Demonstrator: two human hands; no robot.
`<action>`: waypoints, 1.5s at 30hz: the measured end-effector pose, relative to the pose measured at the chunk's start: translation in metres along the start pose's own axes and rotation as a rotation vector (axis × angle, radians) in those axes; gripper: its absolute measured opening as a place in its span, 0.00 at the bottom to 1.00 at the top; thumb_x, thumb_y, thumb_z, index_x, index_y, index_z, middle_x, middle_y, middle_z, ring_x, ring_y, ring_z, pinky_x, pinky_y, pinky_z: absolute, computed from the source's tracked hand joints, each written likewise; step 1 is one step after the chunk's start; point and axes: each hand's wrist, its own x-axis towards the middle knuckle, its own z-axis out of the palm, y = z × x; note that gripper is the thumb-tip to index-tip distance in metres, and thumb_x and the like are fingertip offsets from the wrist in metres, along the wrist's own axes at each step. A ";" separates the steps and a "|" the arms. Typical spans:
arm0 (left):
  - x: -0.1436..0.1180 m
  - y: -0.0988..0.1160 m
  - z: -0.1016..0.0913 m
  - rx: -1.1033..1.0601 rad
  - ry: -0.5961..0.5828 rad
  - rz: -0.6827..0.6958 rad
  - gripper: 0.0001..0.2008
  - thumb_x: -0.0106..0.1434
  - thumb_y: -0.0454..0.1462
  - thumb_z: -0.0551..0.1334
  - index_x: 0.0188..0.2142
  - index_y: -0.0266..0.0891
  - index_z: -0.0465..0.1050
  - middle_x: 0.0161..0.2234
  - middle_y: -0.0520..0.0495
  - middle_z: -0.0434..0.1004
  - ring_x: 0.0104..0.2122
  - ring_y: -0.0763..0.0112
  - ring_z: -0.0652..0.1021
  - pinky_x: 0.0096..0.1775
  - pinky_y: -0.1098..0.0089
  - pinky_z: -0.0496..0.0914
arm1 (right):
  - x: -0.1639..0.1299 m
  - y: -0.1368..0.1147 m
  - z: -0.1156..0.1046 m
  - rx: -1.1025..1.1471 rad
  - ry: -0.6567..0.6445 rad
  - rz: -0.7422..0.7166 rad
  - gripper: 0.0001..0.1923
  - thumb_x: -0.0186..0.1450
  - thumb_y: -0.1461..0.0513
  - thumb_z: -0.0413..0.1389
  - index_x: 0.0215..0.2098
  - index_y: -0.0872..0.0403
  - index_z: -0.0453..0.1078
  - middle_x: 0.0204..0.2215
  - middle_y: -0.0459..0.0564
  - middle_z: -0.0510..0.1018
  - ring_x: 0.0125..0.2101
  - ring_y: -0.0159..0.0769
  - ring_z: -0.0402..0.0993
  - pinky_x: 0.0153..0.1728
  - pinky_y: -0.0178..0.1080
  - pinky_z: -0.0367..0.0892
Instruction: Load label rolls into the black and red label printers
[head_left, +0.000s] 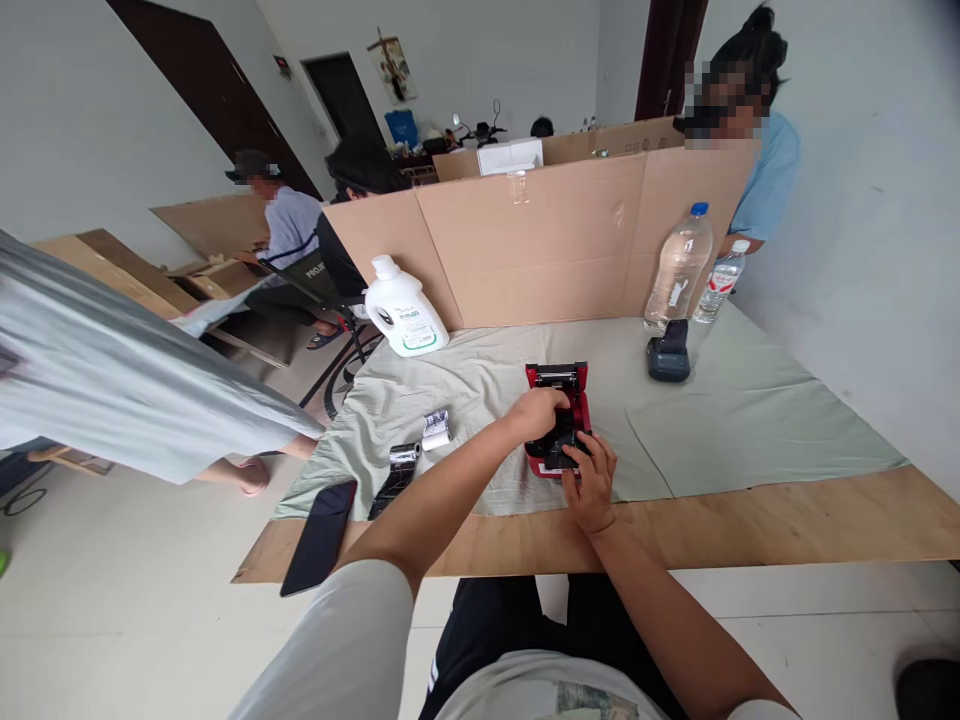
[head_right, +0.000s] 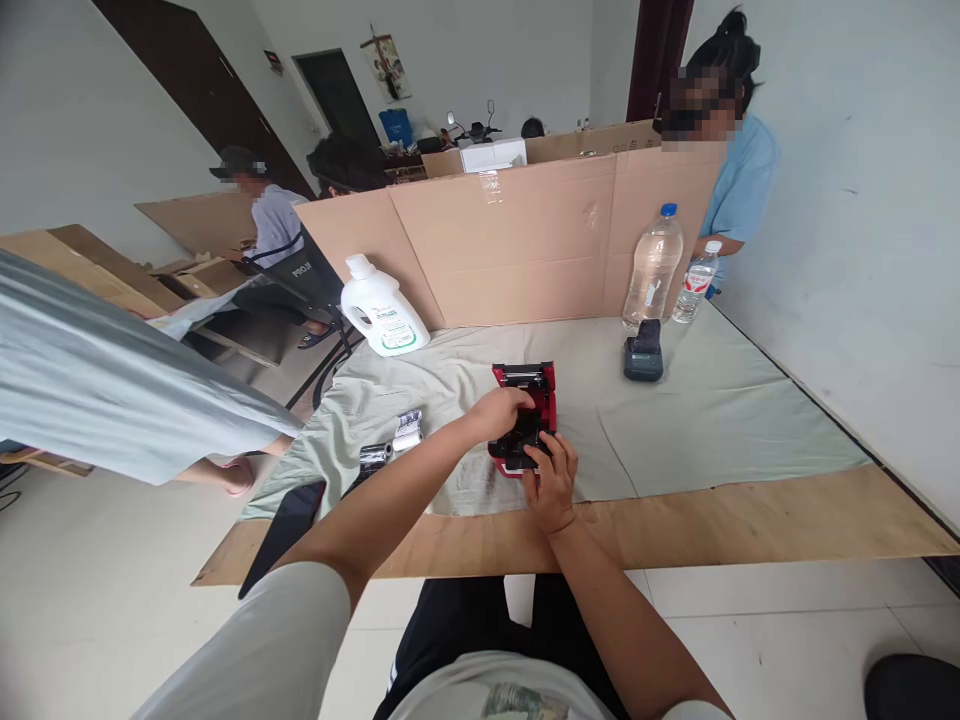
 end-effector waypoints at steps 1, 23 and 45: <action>-0.004 -0.001 -0.004 -0.040 0.072 0.019 0.17 0.58 0.26 0.52 0.41 0.40 0.76 0.43 0.47 0.78 0.44 0.66 0.75 0.48 0.69 0.67 | 0.000 0.000 0.000 0.001 0.002 0.002 0.16 0.62 0.65 0.49 0.47 0.49 0.68 0.54 0.52 0.66 0.57 0.46 0.57 0.56 0.54 0.57; -0.067 -0.037 0.053 -0.328 0.635 0.269 0.22 0.70 0.45 0.42 0.51 0.39 0.67 0.46 0.40 0.73 0.51 0.61 0.69 0.54 0.55 0.62 | 0.005 -0.002 -0.001 -0.108 0.049 -0.021 0.21 0.61 0.58 0.54 0.52 0.52 0.61 0.55 0.59 0.62 0.56 0.51 0.58 0.53 0.57 0.59; -0.073 -0.031 0.091 -0.379 0.785 0.128 0.22 0.69 0.46 0.42 0.50 0.38 0.68 0.48 0.39 0.73 0.55 0.60 0.68 0.55 0.54 0.58 | 0.022 0.012 -0.011 -0.279 -0.144 0.035 0.40 0.56 0.41 0.56 0.58 0.56 0.57 0.49 0.61 0.71 0.50 0.51 0.64 0.52 0.52 0.56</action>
